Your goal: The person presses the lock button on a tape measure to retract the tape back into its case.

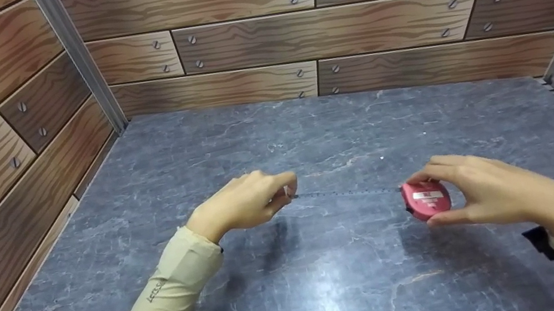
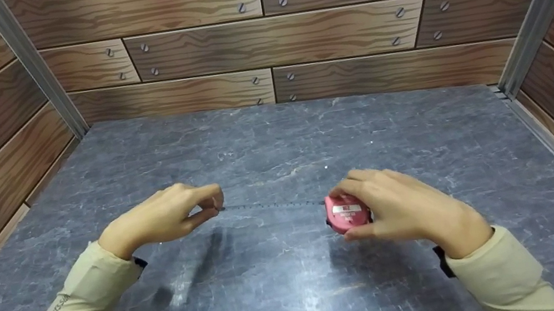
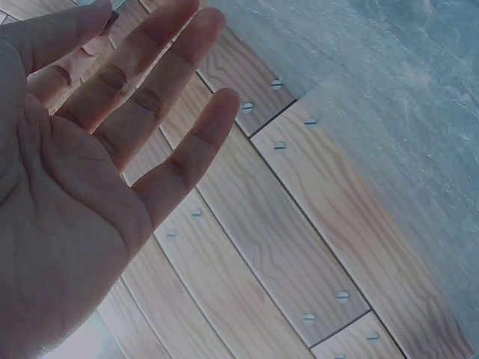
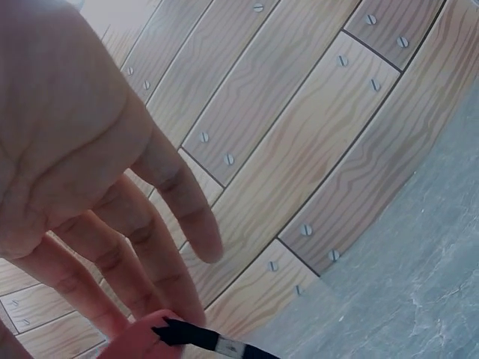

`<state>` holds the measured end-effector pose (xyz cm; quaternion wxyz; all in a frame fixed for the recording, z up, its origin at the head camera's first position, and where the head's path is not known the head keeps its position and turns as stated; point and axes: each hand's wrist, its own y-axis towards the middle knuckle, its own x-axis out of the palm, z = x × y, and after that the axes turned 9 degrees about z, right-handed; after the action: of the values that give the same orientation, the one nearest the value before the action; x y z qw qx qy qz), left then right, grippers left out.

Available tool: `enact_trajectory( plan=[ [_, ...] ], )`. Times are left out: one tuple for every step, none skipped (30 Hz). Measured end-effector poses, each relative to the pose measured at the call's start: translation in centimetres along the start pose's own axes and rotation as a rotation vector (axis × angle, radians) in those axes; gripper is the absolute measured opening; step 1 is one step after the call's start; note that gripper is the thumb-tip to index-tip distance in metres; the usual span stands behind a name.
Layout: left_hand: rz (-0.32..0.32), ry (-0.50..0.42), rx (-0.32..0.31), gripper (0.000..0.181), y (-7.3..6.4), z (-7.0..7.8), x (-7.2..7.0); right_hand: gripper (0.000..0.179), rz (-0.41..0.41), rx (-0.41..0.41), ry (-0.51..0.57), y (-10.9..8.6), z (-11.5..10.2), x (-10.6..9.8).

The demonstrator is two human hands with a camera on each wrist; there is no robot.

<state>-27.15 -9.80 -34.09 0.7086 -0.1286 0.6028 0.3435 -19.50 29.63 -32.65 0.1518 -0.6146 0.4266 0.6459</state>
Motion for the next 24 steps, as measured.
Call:
enact_trajectory(
  plan=[
    [-0.001, -0.002, -0.001, 0.012, 0.0, 0.0, 0.0, 0.057, 0.007, -0.004, -0.003, 0.0, 0.0, 0.0],
    [0.001, -0.002, 0.001, 0.012, 0.1, 0.0, 0.0, 0.057, 0.013, -0.010, -0.006, 0.1, 0.0, 0.1],
    [0.001, -0.002, 0.002, 0.012, 0.1, -0.1, 0.0, 0.057, 0.018, -0.014, -0.008, 0.1, 0.0, 0.1],
    [0.001, -0.002, 0.003, 0.011, 0.1, -0.1, 0.1, 0.057, 0.024, -0.018, -0.009, 0.2, 0.1, 0.2],
    [0.000, -0.002, 0.002, 0.011, 0.1, -0.1, 0.1, 0.057, 0.028, -0.020, -0.011, 0.2, 0.1, 0.2],
    [0.002, -0.002, 0.004, 0.011, 0.1, -0.1, 0.1, 0.057, 0.033, -0.024, -0.013, 0.3, 0.1, 0.3],
    [0.002, -0.001, 0.006, 0.011, 0.2, -0.1, 0.1, 0.057, 0.038, -0.027, -0.014, 0.3, 0.2, 0.4],
    [0.003, 0.001, 0.009, 0.010, 0.2, -0.1, 0.2, 0.057, 0.044, -0.030, -0.015, 0.3, 0.2, 0.4],
    [0.001, 0.004, 0.008, 0.010, 0.2, -0.1, 0.2, 0.057, 0.052, -0.035, -0.015, 0.3, 0.3, 0.5],
    [0.002, 0.006, 0.009, 0.010, 0.2, -0.2, 0.2, 0.058, 0.060, -0.039, -0.015, 0.4, 0.4, 0.6],
    [0.003, 0.007, 0.011, 0.010, 0.2, -0.2, 0.2, 0.058, 0.068, -0.045, -0.015, 0.4, 0.4, 0.7],
    [0.003, 0.009, 0.014, 0.010, 0.2, -0.2, 0.2, 0.059, 0.078, -0.053, -0.014, 0.4, 0.5, 0.8],
    [0.002, 0.011, 0.017, 0.010, 0.3, -0.1, 0.2, 0.060, 0.086, -0.060, -0.012, 0.4, 0.6, 0.9],
    [0.004, 0.012, 0.019, 0.010, 0.3, -0.1, 0.2, 0.060, 0.095, -0.067, -0.010, 0.4, 0.6, 1.0],
    [0.004, 0.012, 0.020, 0.010, 0.3, -0.1, 0.2, 0.061, 0.101, -0.073, -0.006, 0.4, 0.6, 1.1],
    [0.007, 0.010, 0.023, 0.010, 0.3, -0.1, 0.2, 0.061, 0.104, -0.077, -0.003, 0.5, 0.6, 1.2],
    [0.010, 0.009, 0.027, 0.010, 0.3, -0.1, 0.2, 0.061, 0.107, -0.080, 0.001, 0.5, 0.6, 1.3],
    [0.011, 0.008, 0.029, 0.010, 0.3, 0.0, 0.2, 0.061, 0.107, -0.079, 0.005, 0.5, 0.6, 1.4],
    [0.014, 0.007, 0.031, 0.010, 0.3, 0.0, 0.2, 0.061, 0.107, -0.077, 0.008, 0.5, 0.5, 1.5],
    [0.016, 0.005, 0.033, 0.010, 0.3, 0.0, 0.2, 0.061, 0.106, -0.073, 0.011, 0.5, 0.5, 1.5],
    [0.018, 0.002, 0.034, 0.010, 0.4, 0.1, 0.2, 0.061, 0.103, -0.070, 0.014, 0.5, 0.4, 1.5],
    [0.019, -0.001, 0.035, 0.010, 0.4, 0.1, 0.2, 0.061, 0.103, -0.069, 0.014, 0.5, 0.4, 1.6],
    [0.019, -0.002, 0.038, 0.010, 0.4, 0.2, 0.3, 0.061, 0.100, -0.068, 0.016, 0.5, 0.3, 1.6],
    [0.018, -0.005, 0.038, 0.010, 0.4, 0.2, 0.3, 0.061, 0.098, -0.069, 0.018, 0.6, 0.2, 1.6]
  ],
)
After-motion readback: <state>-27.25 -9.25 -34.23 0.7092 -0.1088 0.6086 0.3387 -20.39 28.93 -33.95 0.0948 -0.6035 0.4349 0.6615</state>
